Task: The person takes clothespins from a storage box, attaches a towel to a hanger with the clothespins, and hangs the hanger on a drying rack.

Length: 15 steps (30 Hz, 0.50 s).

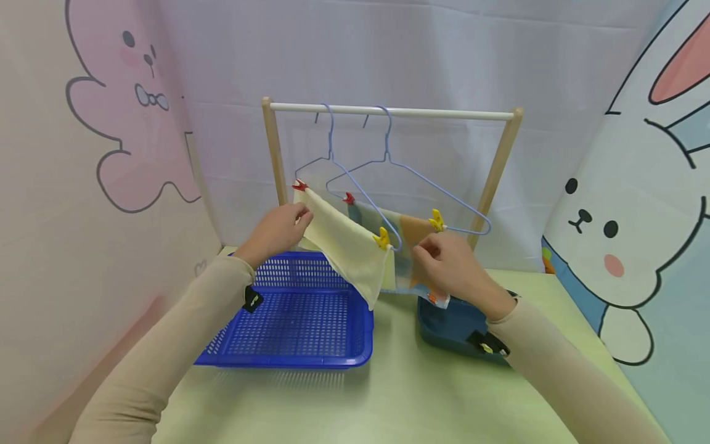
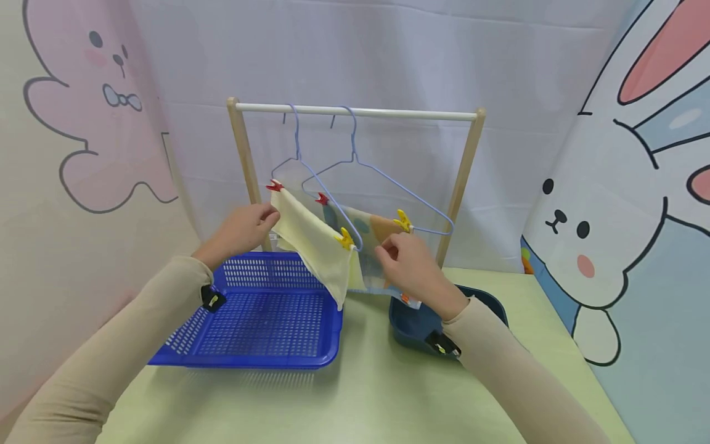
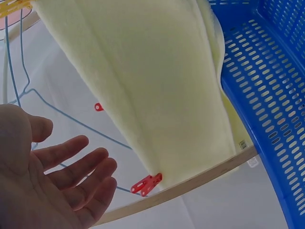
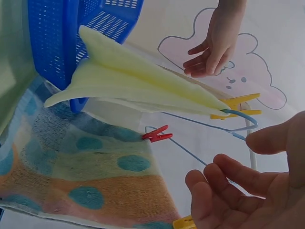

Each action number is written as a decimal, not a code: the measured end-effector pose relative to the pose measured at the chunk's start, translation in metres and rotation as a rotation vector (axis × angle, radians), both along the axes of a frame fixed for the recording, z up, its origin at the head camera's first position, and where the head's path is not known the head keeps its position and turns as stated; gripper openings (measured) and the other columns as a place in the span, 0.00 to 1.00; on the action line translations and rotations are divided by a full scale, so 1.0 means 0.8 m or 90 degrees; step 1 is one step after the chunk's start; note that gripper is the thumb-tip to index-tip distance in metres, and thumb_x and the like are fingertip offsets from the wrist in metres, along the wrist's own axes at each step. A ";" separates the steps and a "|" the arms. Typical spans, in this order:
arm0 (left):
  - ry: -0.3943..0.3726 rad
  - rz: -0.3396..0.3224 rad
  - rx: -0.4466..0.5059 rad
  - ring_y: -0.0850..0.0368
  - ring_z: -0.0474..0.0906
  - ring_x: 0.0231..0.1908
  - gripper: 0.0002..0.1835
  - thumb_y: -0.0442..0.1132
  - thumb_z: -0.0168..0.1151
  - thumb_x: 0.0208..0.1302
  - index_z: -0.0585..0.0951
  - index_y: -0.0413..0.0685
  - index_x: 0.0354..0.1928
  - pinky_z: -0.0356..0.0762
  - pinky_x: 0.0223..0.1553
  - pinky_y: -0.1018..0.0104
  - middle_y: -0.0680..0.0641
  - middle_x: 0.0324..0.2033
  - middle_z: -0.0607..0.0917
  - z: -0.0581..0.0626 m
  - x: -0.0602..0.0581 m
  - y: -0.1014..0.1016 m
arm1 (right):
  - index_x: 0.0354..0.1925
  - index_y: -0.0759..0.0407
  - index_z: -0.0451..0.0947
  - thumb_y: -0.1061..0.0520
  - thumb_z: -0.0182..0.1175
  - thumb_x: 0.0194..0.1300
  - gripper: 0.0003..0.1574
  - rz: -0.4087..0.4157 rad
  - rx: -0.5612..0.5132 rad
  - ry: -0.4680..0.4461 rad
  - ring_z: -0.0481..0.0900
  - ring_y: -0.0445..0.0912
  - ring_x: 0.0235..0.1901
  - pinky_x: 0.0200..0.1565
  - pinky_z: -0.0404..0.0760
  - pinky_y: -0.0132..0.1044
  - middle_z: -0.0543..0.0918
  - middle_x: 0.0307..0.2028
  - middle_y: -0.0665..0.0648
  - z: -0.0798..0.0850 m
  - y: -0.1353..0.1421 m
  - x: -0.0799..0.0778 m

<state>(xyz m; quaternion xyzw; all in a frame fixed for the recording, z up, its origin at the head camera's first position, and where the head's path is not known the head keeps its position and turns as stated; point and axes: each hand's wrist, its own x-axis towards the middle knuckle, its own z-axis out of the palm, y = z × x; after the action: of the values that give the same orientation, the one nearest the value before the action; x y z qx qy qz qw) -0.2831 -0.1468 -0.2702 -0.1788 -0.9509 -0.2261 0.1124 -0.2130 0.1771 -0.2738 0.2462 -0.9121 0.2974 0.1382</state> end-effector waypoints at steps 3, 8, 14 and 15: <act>-0.018 0.001 -0.008 0.48 0.76 0.39 0.17 0.45 0.45 0.73 0.78 0.40 0.49 0.74 0.44 0.51 0.44 0.40 0.81 -0.013 0.012 -0.002 | 0.34 0.59 0.82 0.55 0.53 0.70 0.14 -0.001 0.010 -0.016 0.77 0.43 0.27 0.32 0.75 0.41 0.82 0.29 0.52 -0.011 0.011 0.007; -0.025 -0.008 -0.031 0.49 0.78 0.38 0.18 0.45 0.45 0.73 0.79 0.40 0.47 0.75 0.43 0.51 0.45 0.37 0.82 -0.032 0.030 -0.004 | 0.33 0.57 0.82 0.56 0.54 0.69 0.12 -0.013 0.028 -0.036 0.76 0.42 0.27 0.31 0.76 0.40 0.81 0.28 0.50 -0.030 0.026 0.016; -0.036 0.000 -0.051 0.52 0.76 0.34 0.17 0.46 0.47 0.72 0.79 0.41 0.48 0.76 0.39 0.53 0.48 0.33 0.81 -0.053 0.051 -0.008 | 0.29 0.55 0.80 0.56 0.55 0.69 0.12 -0.022 0.042 -0.045 0.74 0.41 0.25 0.28 0.73 0.38 0.78 0.26 0.50 -0.046 0.043 0.024; -0.040 0.004 -0.056 0.51 0.76 0.34 0.17 0.46 0.48 0.72 0.79 0.41 0.48 0.76 0.39 0.53 0.47 0.34 0.81 -0.056 0.055 -0.009 | 0.29 0.55 0.80 0.56 0.55 0.69 0.12 -0.028 0.048 -0.048 0.74 0.41 0.26 0.28 0.73 0.39 0.78 0.27 0.50 -0.048 0.046 0.026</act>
<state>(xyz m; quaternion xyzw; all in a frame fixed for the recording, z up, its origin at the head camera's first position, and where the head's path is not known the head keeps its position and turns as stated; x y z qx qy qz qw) -0.2394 -0.1537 -0.3148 -0.1736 -0.9635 -0.1892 0.0755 -0.1924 0.2141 -0.3123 0.2201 -0.9323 0.2688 0.1012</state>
